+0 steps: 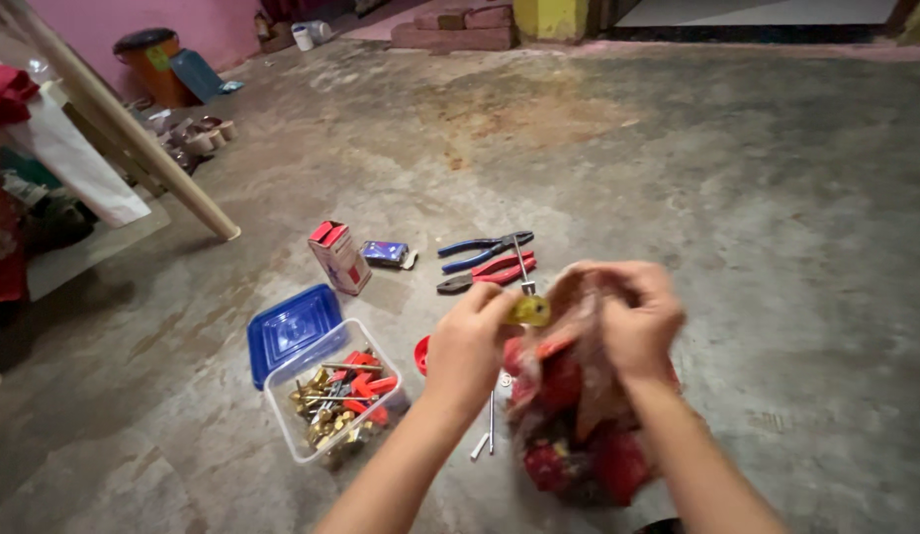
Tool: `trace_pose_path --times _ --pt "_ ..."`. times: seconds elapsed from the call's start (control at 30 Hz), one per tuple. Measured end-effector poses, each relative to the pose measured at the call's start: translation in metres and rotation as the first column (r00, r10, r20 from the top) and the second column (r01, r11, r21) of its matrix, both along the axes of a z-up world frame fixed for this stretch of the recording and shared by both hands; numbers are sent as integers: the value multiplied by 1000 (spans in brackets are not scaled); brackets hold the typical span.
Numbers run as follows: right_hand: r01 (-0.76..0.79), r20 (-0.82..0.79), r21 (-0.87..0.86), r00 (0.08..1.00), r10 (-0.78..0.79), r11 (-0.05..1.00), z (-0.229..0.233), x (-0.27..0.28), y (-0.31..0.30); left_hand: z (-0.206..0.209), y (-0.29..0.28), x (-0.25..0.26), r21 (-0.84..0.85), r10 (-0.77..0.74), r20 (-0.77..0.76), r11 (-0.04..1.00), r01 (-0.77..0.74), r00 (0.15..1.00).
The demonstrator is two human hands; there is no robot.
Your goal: The person wipes a red plastic plumbing fixture with a cloth, then inserts metal rods and washers into the fixture's holes. They continue adding components one by one, organizing parts from a nearby container.
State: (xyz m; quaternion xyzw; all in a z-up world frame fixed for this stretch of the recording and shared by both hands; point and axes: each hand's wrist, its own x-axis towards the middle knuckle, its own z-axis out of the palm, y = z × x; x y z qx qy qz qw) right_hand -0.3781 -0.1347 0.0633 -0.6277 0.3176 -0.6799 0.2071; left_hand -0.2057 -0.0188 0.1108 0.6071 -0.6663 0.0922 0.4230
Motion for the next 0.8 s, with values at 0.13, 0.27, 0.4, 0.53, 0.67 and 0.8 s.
trace_pose_path --times 0.13,0.27,0.4,0.53,0.67,0.8 --pt "479 -2 -239 870 -493 845 -14 -70 -49 -7 18 50 76 67 -223 996 -51 972" --pt "635 37 -152 770 -638 757 -24 -147 -80 -27 44 105 85 137 -315 990 -116 939" --pt "699 -160 -326 622 -766 636 -18 -126 -62 -63 55 129 235 243 -659 965 -112 712" --pt "378 -342 -411 779 -525 829 19 -38 -11 -96 55 132 46 43 -772 999 -13 635" --pt "-319 -560 -26 790 250 948 27 81 59 -110 47 131 44 31 -689 999 -1 724" --pt "-470 -649 68 649 397 880 20 156 89 -105 36 137 41 105 -464 994 -97 880"
